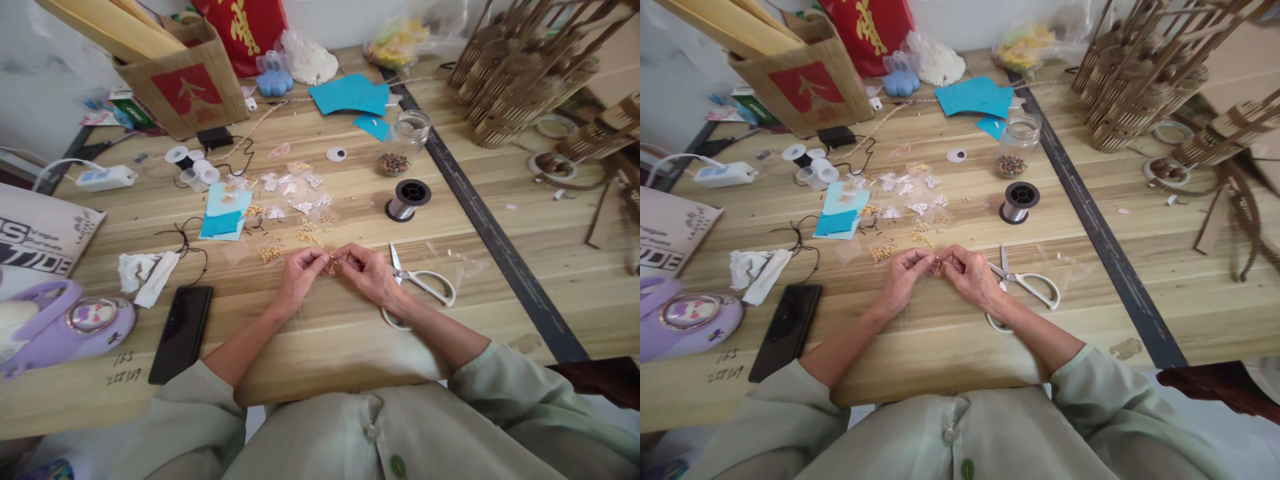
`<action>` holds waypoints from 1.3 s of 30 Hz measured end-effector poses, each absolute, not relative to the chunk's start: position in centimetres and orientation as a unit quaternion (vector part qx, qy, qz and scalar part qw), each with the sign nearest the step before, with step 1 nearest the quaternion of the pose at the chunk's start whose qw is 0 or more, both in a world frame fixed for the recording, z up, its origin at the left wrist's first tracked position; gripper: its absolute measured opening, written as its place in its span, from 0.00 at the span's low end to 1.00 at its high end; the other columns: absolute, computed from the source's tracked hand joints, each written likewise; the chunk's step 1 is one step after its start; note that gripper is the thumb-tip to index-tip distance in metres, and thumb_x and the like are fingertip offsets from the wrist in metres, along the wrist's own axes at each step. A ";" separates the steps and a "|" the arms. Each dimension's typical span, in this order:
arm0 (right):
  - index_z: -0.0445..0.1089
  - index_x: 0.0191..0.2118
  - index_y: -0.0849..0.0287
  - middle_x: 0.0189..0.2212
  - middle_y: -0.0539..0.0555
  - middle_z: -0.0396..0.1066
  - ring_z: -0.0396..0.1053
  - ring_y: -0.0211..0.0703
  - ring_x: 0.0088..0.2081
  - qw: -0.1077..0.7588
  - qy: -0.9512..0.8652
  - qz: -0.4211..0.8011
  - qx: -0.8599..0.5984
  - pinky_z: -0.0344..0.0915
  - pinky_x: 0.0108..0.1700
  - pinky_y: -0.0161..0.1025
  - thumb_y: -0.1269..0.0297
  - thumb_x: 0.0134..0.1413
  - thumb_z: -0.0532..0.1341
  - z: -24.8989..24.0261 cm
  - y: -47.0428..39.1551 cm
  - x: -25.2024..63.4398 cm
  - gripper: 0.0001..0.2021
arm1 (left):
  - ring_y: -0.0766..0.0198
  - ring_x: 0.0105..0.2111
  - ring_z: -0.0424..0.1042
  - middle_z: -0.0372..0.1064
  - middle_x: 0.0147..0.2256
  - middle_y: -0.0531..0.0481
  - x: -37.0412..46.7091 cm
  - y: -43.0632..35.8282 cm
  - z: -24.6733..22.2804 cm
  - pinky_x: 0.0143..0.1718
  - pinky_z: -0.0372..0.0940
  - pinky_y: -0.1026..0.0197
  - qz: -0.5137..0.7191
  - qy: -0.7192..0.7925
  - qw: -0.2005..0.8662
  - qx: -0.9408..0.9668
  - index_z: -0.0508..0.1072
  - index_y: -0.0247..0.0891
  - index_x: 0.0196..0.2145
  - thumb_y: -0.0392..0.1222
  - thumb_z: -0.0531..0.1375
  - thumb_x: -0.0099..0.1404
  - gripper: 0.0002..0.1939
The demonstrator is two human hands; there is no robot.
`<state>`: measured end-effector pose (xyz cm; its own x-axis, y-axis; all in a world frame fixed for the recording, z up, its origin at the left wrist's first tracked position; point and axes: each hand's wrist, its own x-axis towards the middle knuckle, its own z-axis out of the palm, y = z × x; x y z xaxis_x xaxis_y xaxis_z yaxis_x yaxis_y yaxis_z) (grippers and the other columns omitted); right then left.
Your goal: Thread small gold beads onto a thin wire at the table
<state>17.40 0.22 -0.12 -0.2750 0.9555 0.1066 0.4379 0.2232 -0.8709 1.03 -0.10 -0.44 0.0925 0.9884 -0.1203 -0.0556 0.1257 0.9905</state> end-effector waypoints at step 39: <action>0.69 0.32 0.61 0.16 0.43 0.54 0.50 0.31 0.19 0.351 -0.739 0.330 -0.471 0.49 0.24 0.30 0.69 0.52 0.57 0.7 -0.4 17.0 0.04 | 0.68 0.25 0.69 0.71 0.24 0.51 0.8 -0.1 -0.7 0.31 0.65 0.65 0.458 0.481 0.581 0.471 0.75 0.33 0.26 0.45 0.62 0.58 0.11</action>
